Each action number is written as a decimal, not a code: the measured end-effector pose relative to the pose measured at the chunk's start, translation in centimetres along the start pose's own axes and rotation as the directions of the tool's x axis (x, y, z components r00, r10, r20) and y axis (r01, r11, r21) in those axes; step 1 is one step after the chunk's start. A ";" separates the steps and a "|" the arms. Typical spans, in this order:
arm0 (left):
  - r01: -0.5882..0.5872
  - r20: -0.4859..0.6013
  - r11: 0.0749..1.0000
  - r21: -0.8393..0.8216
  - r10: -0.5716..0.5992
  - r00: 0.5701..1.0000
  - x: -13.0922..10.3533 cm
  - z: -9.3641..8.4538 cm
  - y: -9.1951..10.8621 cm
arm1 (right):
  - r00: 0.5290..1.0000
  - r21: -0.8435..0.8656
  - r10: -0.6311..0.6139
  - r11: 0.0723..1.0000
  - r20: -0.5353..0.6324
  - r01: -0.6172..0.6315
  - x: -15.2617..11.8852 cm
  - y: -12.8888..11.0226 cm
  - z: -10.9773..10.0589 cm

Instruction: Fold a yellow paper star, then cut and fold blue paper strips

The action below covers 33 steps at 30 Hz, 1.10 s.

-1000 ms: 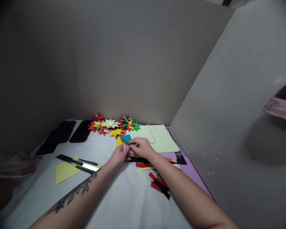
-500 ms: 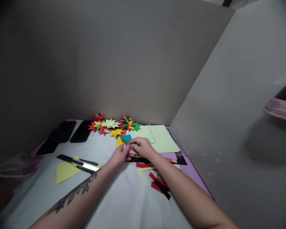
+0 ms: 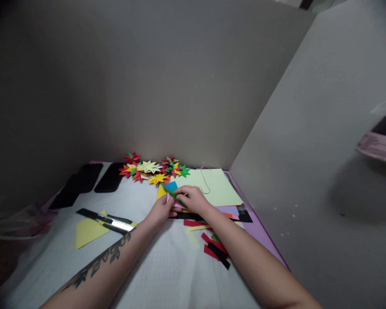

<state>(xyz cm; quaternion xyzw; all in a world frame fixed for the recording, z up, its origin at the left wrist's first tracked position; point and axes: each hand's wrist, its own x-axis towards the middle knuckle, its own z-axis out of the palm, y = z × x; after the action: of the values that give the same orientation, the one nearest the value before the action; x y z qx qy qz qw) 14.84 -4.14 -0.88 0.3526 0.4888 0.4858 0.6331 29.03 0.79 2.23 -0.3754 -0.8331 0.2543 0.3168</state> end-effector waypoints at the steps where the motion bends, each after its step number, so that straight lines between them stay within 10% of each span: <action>1: 0.001 -0.001 1.000 -0.005 -0.001 1.000 0.0 0.0 0.0 | 1.000 0.001 0.004 1.000 0.003 -0.004 0.0 0.0 0.0; 33: 0.017 -0.021 0.999 -0.046 -0.018 1.000 0.1 0.0 0.0 | 0.999 0.004 -0.030 1.000 0.011 0.030 -0.1 0.4 -0.1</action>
<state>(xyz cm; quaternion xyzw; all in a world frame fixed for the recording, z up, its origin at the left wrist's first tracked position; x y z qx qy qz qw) 14.84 -4.11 -0.94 0.3284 0.4877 0.4949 0.6398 29.29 0.93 1.99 -0.3609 -0.8397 0.2532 0.3169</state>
